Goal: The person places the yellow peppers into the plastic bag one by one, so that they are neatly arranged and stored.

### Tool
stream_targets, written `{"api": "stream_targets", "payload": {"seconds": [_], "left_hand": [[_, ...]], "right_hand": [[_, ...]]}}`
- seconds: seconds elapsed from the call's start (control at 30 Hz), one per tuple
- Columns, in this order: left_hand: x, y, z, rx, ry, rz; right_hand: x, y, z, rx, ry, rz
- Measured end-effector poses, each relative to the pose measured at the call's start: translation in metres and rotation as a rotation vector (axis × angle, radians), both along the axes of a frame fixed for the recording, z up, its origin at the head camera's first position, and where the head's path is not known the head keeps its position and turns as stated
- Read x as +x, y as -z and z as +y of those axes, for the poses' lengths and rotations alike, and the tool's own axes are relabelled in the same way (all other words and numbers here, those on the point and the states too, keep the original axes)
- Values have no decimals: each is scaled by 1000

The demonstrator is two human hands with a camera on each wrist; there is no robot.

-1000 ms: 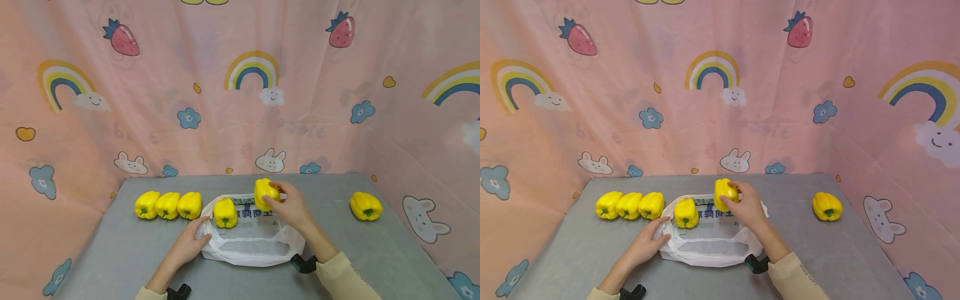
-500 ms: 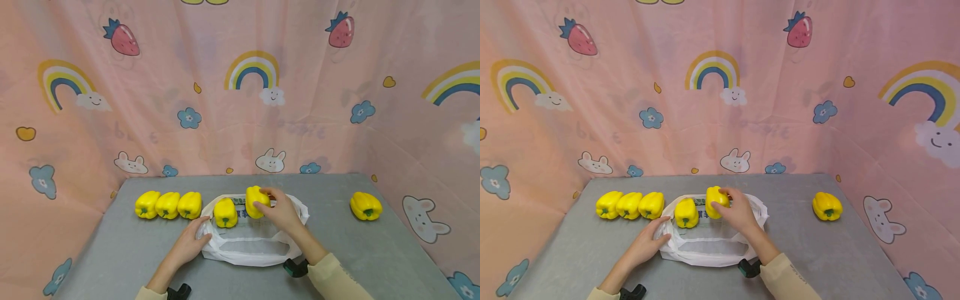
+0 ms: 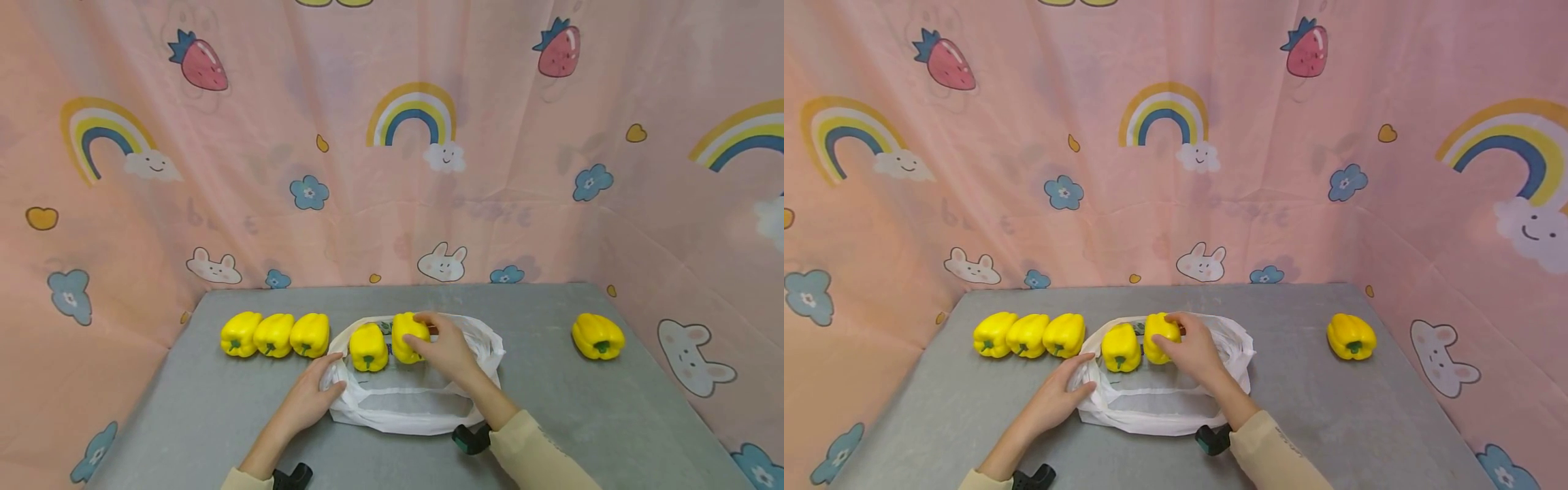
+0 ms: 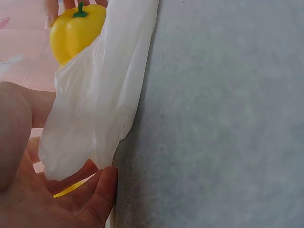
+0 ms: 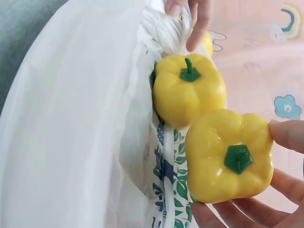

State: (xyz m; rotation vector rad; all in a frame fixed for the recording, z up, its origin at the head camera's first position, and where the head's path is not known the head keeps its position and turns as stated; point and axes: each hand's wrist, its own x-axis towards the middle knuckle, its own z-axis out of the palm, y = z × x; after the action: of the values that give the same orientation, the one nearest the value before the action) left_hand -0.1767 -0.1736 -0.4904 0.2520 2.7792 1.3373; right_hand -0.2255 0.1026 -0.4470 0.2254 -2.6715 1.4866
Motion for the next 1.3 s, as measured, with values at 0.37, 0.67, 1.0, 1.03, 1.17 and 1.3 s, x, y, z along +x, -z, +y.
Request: {"api": "stream_targets", "payload": {"seconds": [0.37, 0.67, 1.0, 1.03, 1.17, 1.3], "left_hand": [[1, 1, 1, 1, 7, 1], [0, 1, 2, -6, 2, -2], [0, 2, 2, -11, 1, 6], [0, 2, 1, -11, 1, 7], [0, 2, 0, -7, 7, 12], [0, 2, -1, -9, 8, 15]], "right_hand": [[-4, 11, -10, 25, -1, -18], [-6, 18, -13, 61, 1, -23], [-8, 12, -7, 77, -26, -67], [-8, 11, -6, 82, -25, -73], [-6, 2, -1, 116, -17, -67], [0, -9, 4, 160, -8, -46]]}}
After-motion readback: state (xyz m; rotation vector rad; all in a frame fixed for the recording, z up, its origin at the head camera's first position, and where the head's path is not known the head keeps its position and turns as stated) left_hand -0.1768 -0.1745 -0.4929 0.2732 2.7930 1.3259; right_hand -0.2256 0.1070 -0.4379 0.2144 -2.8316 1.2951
